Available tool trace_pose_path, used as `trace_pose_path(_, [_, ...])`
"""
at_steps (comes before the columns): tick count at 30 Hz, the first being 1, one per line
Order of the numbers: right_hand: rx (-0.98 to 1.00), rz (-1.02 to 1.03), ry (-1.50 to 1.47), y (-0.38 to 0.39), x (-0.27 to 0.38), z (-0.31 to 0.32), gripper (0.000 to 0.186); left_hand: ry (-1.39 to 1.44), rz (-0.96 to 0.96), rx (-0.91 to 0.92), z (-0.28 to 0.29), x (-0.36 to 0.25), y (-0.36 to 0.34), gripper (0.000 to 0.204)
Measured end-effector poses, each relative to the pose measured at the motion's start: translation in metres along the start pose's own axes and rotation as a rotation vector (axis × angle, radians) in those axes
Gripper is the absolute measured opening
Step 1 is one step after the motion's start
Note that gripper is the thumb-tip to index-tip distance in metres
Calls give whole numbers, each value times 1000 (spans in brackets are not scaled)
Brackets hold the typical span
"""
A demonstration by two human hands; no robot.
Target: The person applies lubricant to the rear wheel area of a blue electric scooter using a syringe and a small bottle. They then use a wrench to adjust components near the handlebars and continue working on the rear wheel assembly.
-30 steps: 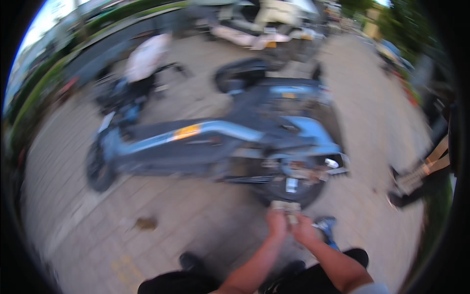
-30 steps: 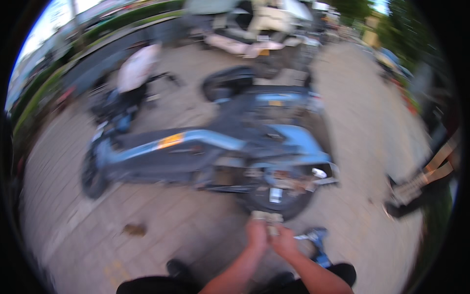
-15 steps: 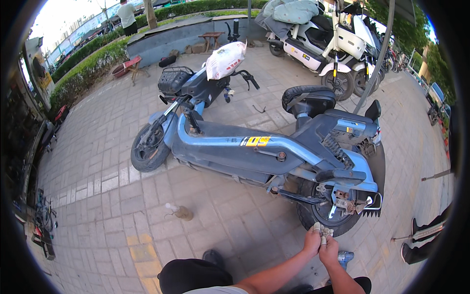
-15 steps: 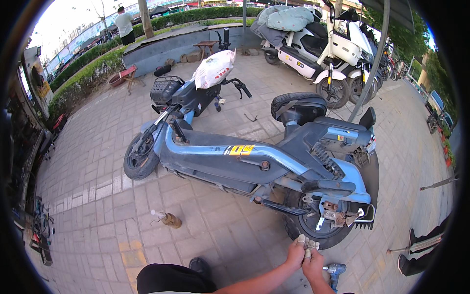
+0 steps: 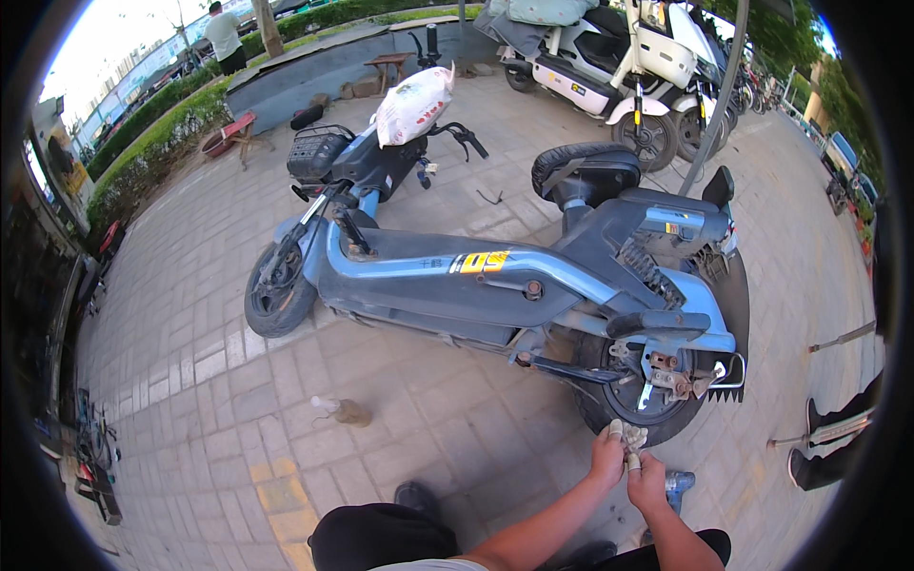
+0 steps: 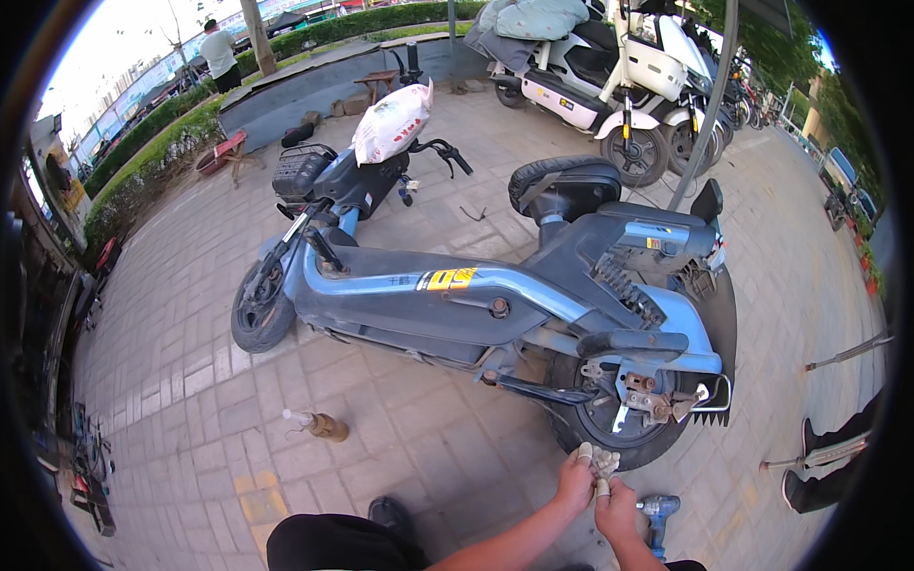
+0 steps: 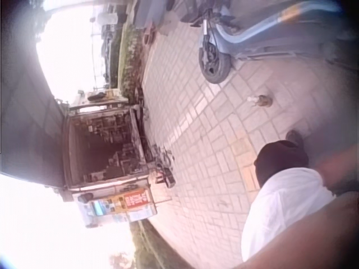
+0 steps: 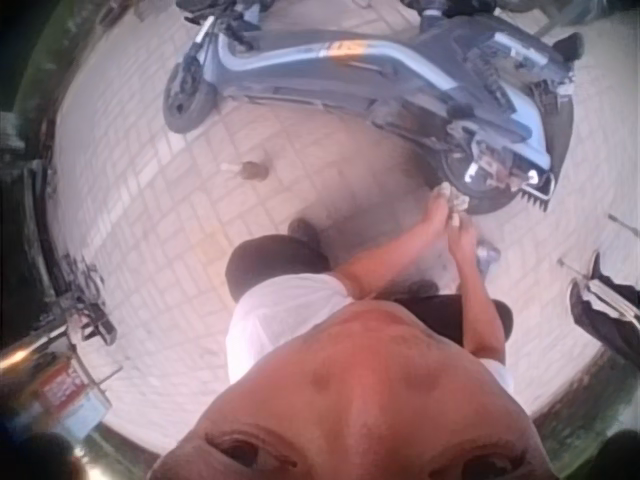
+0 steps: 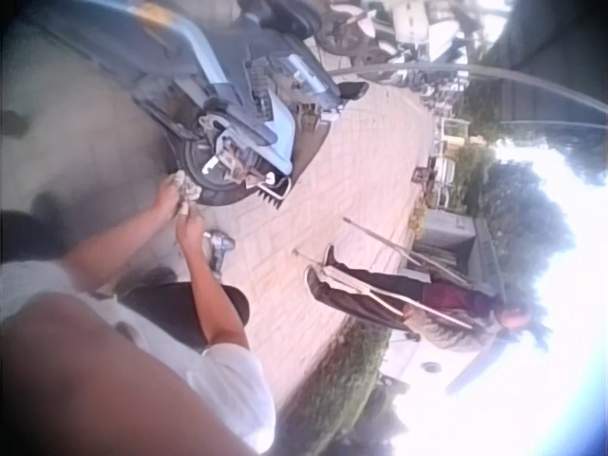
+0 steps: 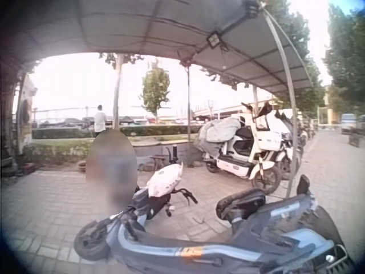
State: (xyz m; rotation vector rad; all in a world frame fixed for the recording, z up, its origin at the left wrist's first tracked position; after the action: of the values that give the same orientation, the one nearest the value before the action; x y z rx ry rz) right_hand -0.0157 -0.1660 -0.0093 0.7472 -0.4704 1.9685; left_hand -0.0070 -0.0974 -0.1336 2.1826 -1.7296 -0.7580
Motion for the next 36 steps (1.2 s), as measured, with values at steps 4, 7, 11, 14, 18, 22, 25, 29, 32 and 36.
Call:
trace_pose_path(4, [-30,-26,81,0,-5,2,20,-155,-40,1,14,2,-15,25])
trace_pose_path(7, [-23,-54,102,2,-26,9,19,-278,-21,-46,-13,-6,7,26])
trace_pose_path(11, [184,-176,138,-13,-30,-16,20,-298,-92,7,-4,-35,9,34])
trace_pose_path(14, [250,-283,144,-10,-34,-6,25,-482,-107,-182,4,-32,17,33])
trace_pose_path(18, [275,-287,263,1,-44,7,32,-466,-25,-105,9,-23,18,31])
trace_pose_path(22, [382,-314,300,-9,-32,6,34,-394,-14,-111,6,-39,14,31])
trace_pose_path(25, [387,-341,224,-8,-31,9,34,-395,-4,-92,4,-39,14,32])
trace_pose_path(29, [381,-390,120,-6,-32,19,35,-368,-7,-69,-2,-38,15,33])
trace_pose_path(32, [359,-352,134,-4,-37,24,35,-363,-25,-58,-5,-38,16,33])
trace_pose_path(36, [195,-185,228,1,-37,41,32,-388,-27,-78,1,-34,15,34])
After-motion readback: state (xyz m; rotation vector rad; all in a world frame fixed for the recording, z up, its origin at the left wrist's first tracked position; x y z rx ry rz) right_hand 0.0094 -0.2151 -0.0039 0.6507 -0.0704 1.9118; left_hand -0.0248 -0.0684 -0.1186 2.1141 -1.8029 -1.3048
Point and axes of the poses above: each hand's wrist, its own y-axis away from the middle knuckle, its own z-axis out of the back of the hand, x = y × z, the point moved 6 cm from there along -y, towards the middle knuckle, and after that the axes turned 1 degree about z, right-handed, at the moved point
